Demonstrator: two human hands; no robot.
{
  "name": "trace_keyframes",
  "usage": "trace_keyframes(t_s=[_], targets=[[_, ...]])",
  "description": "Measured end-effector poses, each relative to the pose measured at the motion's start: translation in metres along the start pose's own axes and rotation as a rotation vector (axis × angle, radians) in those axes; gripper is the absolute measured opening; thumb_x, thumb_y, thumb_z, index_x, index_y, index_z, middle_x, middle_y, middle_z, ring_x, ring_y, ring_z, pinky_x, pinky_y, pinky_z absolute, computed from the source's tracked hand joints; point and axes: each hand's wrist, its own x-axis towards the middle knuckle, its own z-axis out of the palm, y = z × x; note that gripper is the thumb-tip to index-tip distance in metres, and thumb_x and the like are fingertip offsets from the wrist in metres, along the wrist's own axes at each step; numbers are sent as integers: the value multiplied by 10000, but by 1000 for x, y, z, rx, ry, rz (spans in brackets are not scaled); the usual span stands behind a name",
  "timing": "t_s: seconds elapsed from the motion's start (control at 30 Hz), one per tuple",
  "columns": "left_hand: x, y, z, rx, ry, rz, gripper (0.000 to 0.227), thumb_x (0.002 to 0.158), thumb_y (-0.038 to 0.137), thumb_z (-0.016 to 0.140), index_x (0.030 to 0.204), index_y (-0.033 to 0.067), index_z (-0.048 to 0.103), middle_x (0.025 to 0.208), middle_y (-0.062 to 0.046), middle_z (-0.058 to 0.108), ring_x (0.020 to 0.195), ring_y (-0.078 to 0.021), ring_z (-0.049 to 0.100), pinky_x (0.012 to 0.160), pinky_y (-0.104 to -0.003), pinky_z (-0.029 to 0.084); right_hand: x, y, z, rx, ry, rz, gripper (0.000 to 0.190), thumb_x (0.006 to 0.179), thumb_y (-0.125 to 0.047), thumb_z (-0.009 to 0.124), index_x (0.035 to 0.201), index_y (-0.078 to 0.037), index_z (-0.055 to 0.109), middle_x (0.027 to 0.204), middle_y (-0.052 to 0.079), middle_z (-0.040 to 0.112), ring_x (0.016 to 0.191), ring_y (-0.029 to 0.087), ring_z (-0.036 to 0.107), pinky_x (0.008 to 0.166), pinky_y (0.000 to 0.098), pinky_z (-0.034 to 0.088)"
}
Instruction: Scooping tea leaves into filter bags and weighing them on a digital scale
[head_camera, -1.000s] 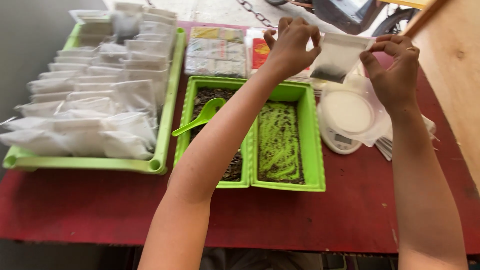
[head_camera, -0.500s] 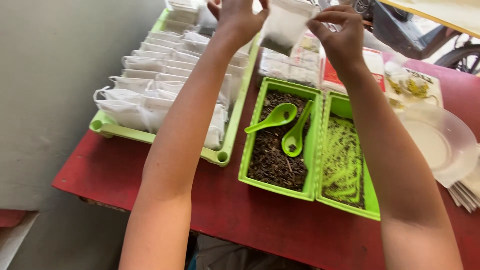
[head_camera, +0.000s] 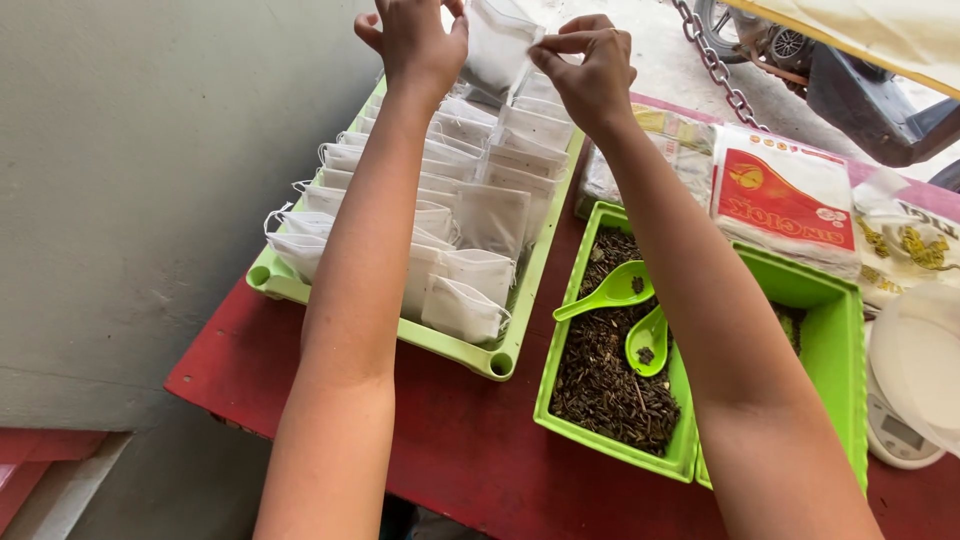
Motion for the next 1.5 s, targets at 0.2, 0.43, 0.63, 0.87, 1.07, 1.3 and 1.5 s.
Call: trace_keyframes(t_s=[0.2,0.43,0.63,0.87,1.07,1.3,1.5], targets=[[-5,-8,1,69,3,-34,148,700,126,707,699,269,670,820,56,673,985,-281,509,752,-509,291,13,13,27,-35,-38,19,141,886,-402,838,936,-272,851,1054,-98,641,1070,217,467,789,458,300],[-9,-17,20,109,-72,-99,168,725,119,703,699,285,702,886,15,619,993,-288,489,668,-482,247,19,18,31,-126,-94,119,152,875,-457,805,933,-322,845,1115,-95,628,1116,224,449,790,476,286],[-13,-13,21,193,-260,-180,492,828,223,704,1283,311,541,1315,14,520,1119,-278,432,772,-489,277,8,11,9,-186,-314,364,590,990,-338,605,1543,-336,400,1508,126,477,1368,338,293,998,557,317],[-13,18,-1,226,-313,-154,459,811,301,739,1223,287,537,1199,-56,538,1146,-317,405,786,-508,292,-16,19,-48,-251,-317,251,399,952,-331,594,1348,-291,624,1437,135,469,1301,357,317,889,519,288],[-27,103,-11,112,-444,-29,349,832,314,673,1177,262,656,1184,-127,563,1175,-364,384,879,-600,293,-57,20,-118,-262,-280,182,325,936,-312,605,1247,-293,694,1344,90,519,1265,334,365,896,519,292],[-79,251,10,-118,-599,208,169,869,356,704,994,249,739,1141,-64,620,1206,-334,424,948,-646,238,-123,74,-235,-337,-116,158,236,958,-304,669,1182,-307,745,1310,58,550,1300,369,388,887,636,296],[-153,393,37,-315,-698,420,119,835,369,740,893,265,733,1087,-28,638,1221,-312,425,930,-632,245,-199,137,-354,-474,63,217,234,958,-267,675,1166,-308,772,1263,72,591,1239,379,420,910,603,337]])
